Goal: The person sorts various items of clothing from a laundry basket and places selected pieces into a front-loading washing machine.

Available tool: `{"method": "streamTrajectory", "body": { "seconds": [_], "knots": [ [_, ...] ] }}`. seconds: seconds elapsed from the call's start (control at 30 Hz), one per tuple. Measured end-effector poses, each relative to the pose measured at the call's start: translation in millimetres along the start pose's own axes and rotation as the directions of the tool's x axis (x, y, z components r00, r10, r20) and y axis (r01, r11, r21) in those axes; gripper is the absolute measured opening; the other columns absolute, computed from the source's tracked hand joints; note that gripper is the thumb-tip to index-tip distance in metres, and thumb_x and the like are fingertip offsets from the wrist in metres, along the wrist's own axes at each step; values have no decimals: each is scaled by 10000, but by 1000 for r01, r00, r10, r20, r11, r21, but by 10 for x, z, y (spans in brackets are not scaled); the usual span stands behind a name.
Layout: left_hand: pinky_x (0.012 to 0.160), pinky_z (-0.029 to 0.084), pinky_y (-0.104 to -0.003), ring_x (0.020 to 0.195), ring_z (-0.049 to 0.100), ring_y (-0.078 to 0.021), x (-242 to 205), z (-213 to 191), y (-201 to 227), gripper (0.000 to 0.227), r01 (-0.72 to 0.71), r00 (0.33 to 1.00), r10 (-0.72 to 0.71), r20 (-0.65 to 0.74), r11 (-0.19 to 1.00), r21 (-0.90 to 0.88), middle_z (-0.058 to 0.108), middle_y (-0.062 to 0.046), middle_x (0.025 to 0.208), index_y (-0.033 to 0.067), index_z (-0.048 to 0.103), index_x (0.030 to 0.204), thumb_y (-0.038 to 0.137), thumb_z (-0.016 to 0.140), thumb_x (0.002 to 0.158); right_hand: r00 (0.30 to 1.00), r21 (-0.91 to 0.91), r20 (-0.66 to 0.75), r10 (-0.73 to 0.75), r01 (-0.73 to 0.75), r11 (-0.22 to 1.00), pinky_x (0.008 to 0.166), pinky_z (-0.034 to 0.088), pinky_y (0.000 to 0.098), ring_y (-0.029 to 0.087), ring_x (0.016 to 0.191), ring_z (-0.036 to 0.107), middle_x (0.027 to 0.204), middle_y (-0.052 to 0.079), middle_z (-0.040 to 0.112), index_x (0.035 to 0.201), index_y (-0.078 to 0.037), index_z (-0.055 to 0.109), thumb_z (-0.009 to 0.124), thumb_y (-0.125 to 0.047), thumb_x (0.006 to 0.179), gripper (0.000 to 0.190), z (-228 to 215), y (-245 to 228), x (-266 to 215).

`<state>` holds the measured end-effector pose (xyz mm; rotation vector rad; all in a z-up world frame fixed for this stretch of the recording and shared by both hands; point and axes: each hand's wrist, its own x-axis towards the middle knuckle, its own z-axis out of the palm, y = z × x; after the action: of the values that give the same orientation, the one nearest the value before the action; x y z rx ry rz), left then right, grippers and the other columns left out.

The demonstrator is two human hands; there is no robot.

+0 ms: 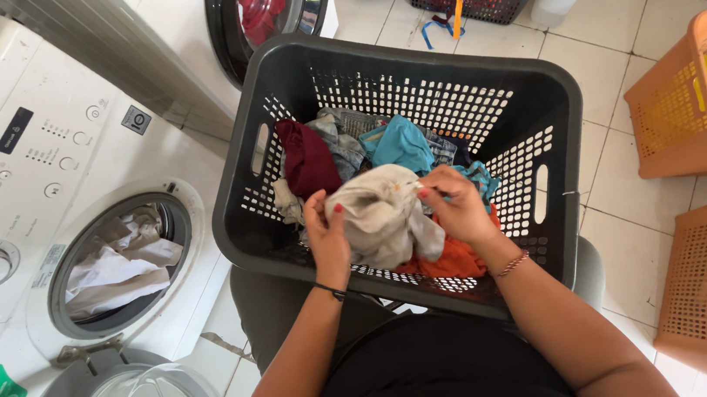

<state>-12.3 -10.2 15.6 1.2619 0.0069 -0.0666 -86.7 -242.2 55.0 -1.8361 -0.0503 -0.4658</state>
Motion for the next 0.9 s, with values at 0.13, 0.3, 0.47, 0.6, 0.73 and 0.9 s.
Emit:
{"method": "streamTrajectory", "body": {
  "seconds": [0.13,0.3,0.47,0.6,0.73,0.9],
  "knots": [
    [1153,271,-501,1398,420,-351,-165,120,337,591,-452,892,353,282,691,564,443,-218,1502,26,554,1387,160,763,851,993,356,116,30,-70,932,929,486,281,148,1033,567,1132,66,613,1068,-7,704,586,13,1048,122,2,75,-37],
    [1185,47,-677,1439,480,-333,-290,179,513,226,-581,797,264,543,583,568,665,-133,1366,95,718,980,162,782,775,960,242,279,1,-71,968,898,498,277,151,1021,600,1119,80,635,1065,-4,712,602,-4,1008,124,98,30,-76],
    [1251,253,-572,1020,668,-243,-348,148,483,128,-560,781,266,566,699,445,706,-74,977,55,656,942,165,720,925,986,94,156,67,-82,992,897,517,286,151,1023,616,1127,81,648,1014,-5,701,570,-25,1024,133,113,-8,-49],
    [1047,413,-472,810,626,-276,-328,144,617,183,-703,669,296,682,551,450,629,-63,769,72,661,868,220,769,857,990,191,143,19,-46,981,919,494,294,178,1049,596,1162,119,659,973,9,663,495,-29,1070,198,43,44,-52],
    [939,405,-489,813,617,-277,-166,127,998,209,-764,625,265,734,404,504,602,-35,739,108,655,738,254,798,782,934,710,220,281,-351,611,919,511,330,206,979,640,1064,143,707,1006,3,676,464,-103,957,242,-20,101,-80],
    [848,409,-477,889,597,-319,-47,48,1534,159,-795,603,383,700,205,572,614,-70,870,104,678,734,194,797,676,942,466,316,109,-254,848,917,490,365,203,990,614,1059,85,680,960,-33,681,615,-156,926,144,-60,-88,-89]
  ]
}}
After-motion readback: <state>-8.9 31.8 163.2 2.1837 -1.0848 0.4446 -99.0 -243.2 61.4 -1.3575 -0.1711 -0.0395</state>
